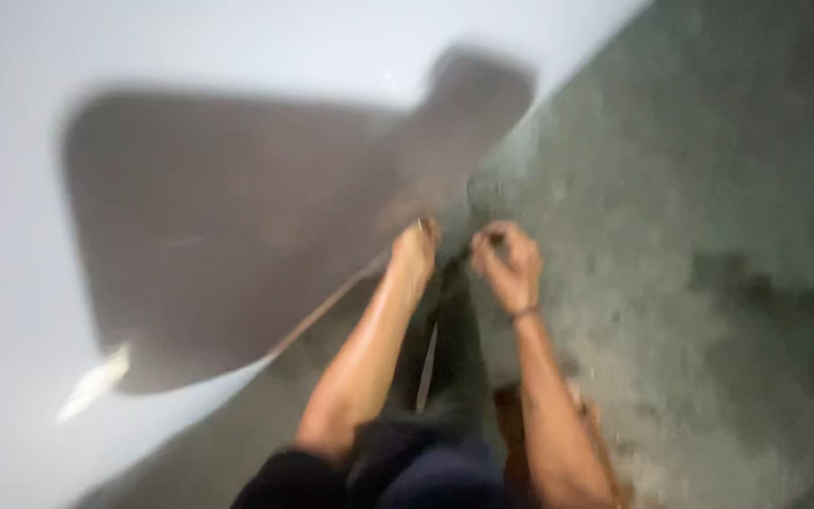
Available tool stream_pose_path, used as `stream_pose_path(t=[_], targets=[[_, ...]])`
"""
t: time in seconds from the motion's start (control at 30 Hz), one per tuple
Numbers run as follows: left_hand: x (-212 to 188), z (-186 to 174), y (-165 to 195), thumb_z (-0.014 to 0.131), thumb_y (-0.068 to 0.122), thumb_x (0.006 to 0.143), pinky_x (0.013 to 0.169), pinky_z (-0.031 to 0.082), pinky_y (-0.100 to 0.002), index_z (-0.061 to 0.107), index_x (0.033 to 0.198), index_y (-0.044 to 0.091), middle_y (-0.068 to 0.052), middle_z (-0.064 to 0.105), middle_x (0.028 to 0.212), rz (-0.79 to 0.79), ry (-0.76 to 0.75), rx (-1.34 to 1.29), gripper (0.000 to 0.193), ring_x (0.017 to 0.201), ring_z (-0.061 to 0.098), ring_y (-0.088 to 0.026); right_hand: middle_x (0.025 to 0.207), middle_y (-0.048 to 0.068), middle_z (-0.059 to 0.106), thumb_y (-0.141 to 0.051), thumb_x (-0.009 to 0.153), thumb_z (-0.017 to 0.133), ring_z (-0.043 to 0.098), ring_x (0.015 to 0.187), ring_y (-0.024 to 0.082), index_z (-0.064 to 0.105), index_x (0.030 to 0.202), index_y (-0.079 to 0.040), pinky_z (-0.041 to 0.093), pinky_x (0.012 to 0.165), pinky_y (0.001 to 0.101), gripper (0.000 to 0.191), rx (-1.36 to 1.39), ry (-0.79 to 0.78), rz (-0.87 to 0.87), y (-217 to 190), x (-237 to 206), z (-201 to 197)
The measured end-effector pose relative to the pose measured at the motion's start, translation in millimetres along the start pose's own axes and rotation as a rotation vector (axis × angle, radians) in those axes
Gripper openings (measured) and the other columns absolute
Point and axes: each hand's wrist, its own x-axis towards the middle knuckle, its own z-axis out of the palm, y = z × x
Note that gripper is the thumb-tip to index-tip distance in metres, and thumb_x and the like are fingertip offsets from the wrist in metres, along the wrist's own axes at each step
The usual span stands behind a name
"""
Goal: The person tests a component with a multimeter at a workbench, then carries small brass fittings and threads them by hand onto the brass stems of dark disc-shaped insulators, first on the floor and then onto insulators mounted on a white metal frame, attaching one fitting at a time.
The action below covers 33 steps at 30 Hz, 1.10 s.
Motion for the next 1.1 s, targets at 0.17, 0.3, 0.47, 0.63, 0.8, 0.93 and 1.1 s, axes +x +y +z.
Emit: stream_pose_path(t=[0.17,0.3,0.47,0.63,0.8,0.93,1.1], targets=[[-66.9,9.7,6.7,0.041,0.058,0.104,0.067,0.054,-0.033,0.070,0.109,-0.002,-0.010,0.068,0.096,-0.010,-0.270,0.630,0.067,0.084,0.065,-0.019,0.117,0.011,0.063,-0.028,0.089,0.073,0.064,0.098,0.031,0.066,0.131,-0.011,0.039,0.084,0.0451,0.046,-0.305,-0.263,-0.322,-25.3,-5.0,8.9],[-77.9,18.4,16.3,0.038,0.056,0.105,0.070,0.053,-0.035,0.071,0.113,-0.002,-0.012,0.072,0.100,-0.098,-0.321,0.734,0.067,0.084,0.065,-0.020,0.117,0.005,0.063,-0.022,0.084,0.068,0.064,0.103,0.027,0.066,0.125,-0.017,0.040,0.089,0.0461,0.041,-0.388,-0.250,-0.288,-23.8,-11.1,9.3],[-47.0,21.2,-21.3,0.042,0.047,0.106,0.066,0.054,-0.036,0.071,0.096,0.003,-0.006,0.071,0.084,-0.183,-0.124,0.628,0.053,0.072,0.066,-0.018,0.111,0.002,0.069,-0.025,0.094,0.074,0.067,0.103,0.022,0.067,0.114,-0.016,0.035,0.111,0.0590,0.023,-0.266,0.065,-0.347,0.8,-4.2,-3.8],[-13.5,16.2,-68.2,0.058,0.028,0.105,0.058,0.046,-0.029,0.069,0.101,0.003,0.000,0.063,0.077,0.131,-0.236,0.744,0.027,0.065,0.056,-0.012,0.112,0.010,0.075,-0.020,0.094,0.077,0.070,0.102,0.029,0.069,0.117,-0.008,0.051,0.088,0.0411,0.027,-0.028,0.113,0.054,31.0,24.7,-7.7],[12.9,21.0,-76.4,0.058,0.026,0.107,0.055,0.040,-0.026,0.071,0.105,0.002,0.001,0.060,0.075,0.233,-0.175,0.681,0.027,0.061,0.049,-0.009,0.110,0.009,0.075,-0.012,0.092,0.075,0.072,0.106,0.023,0.067,0.120,-0.005,0.054,0.089,0.0352,0.030,0.265,0.170,0.184,42.5,70.4,16.5],[26.6,32.7,-79.9,0.056,0.026,0.106,0.050,0.037,-0.026,0.072,0.106,0.001,0.001,0.056,0.069,0.226,-0.079,0.680,0.029,0.056,0.046,-0.009,0.115,0.008,0.071,-0.013,0.098,0.073,0.070,0.111,0.020,0.063,0.123,-0.004,0.055,0.093,0.0336,0.029,0.538,0.210,0.196,33.0,93.1,30.7],[29.7,19.5,-66.1,0.056,0.025,0.106,0.051,0.038,-0.026,0.071,0.109,0.000,0.003,0.051,0.068,0.231,-0.126,0.709,0.030,0.057,0.046,-0.009,0.113,0.008,0.072,-0.016,0.099,0.075,0.069,0.110,0.018,0.062,0.126,-0.004,0.055,0.096,0.0337,0.032,0.604,0.281,0.260,22.5,96.1,46.6]])
